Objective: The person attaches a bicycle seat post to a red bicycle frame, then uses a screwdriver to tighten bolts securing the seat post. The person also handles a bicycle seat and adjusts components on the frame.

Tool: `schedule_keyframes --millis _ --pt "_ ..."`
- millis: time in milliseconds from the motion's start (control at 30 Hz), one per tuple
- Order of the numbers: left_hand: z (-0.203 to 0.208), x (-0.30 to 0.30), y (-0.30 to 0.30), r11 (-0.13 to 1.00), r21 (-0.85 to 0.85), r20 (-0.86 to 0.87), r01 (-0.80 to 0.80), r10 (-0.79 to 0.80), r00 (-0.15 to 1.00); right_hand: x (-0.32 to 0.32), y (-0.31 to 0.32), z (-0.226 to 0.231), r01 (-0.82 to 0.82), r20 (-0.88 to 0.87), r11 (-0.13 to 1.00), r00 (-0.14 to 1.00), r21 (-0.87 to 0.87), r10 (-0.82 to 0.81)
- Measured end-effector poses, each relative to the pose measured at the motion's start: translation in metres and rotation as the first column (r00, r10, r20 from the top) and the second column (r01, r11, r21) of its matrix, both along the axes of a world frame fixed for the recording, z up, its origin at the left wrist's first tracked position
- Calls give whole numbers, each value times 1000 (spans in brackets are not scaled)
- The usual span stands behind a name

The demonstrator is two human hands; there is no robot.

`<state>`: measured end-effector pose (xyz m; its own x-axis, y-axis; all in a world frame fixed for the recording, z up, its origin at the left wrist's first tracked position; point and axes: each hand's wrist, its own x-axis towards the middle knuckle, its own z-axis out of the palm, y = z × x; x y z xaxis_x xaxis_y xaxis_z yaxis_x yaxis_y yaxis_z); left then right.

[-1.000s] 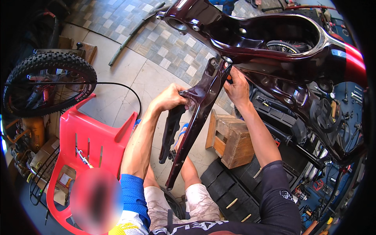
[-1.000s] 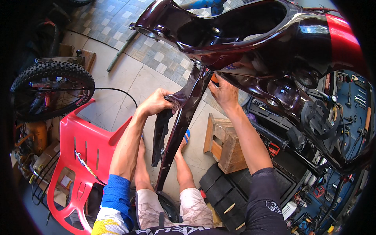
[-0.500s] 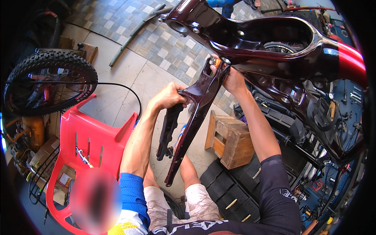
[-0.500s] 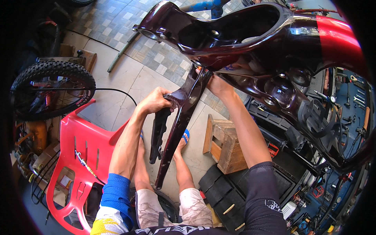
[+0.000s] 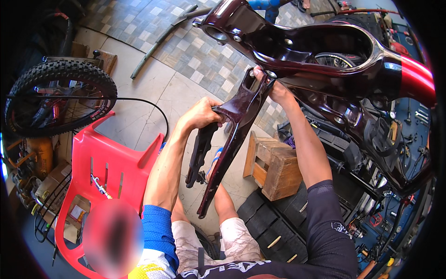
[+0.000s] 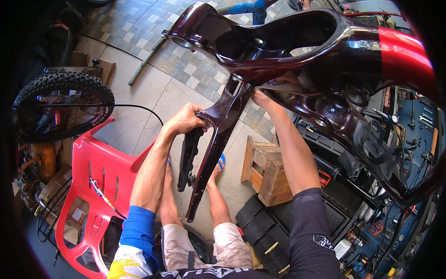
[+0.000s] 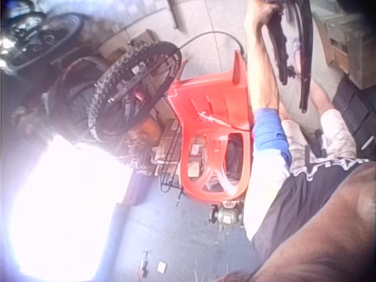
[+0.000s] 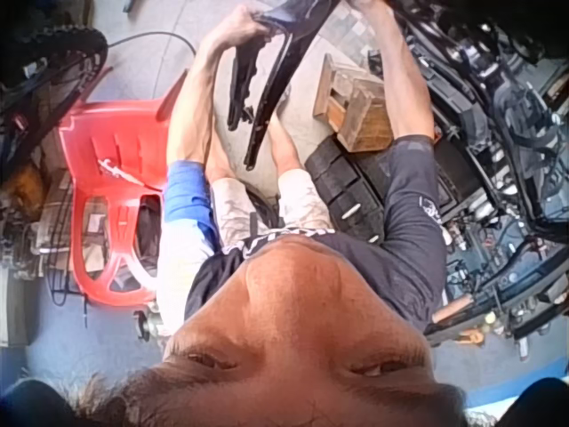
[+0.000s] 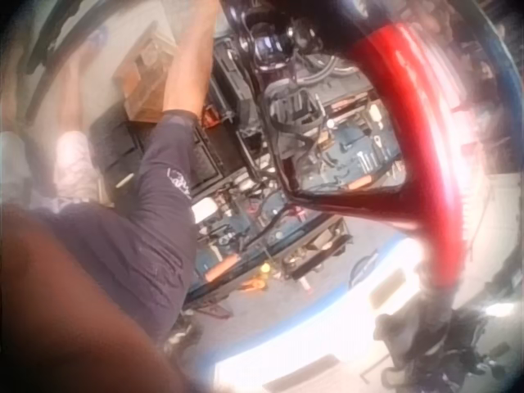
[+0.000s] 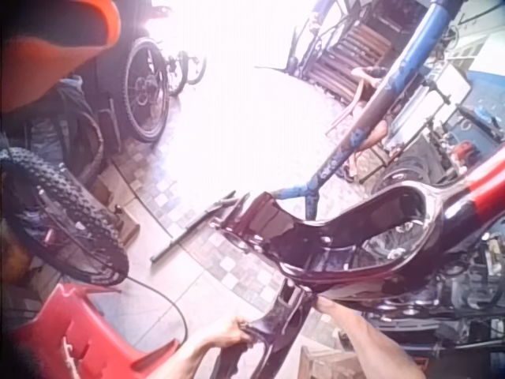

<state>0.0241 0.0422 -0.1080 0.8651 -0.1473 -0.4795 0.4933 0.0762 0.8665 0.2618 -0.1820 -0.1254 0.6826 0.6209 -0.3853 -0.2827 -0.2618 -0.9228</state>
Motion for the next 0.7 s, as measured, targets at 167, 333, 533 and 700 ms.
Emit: schedule_keyframes --millis 167,333,533,700 --pt "1 0 2 999 31 21 11 -12 1000 41 -37 9 184 110 979 975 92 -194" --pt "13 -3 -5 1000 15 -7 -25 25 1000 9 -53 36 219 109 974 969 48 -223" --pt "50 -35 -17 948 286 -44 -138 157 987 -146 -100 110 416 147 781 907 -467 -395" --pt "83 -54 -38 754 586 143 -297 264 954 -298 -189 185 532 95 603 791 -595 -604"
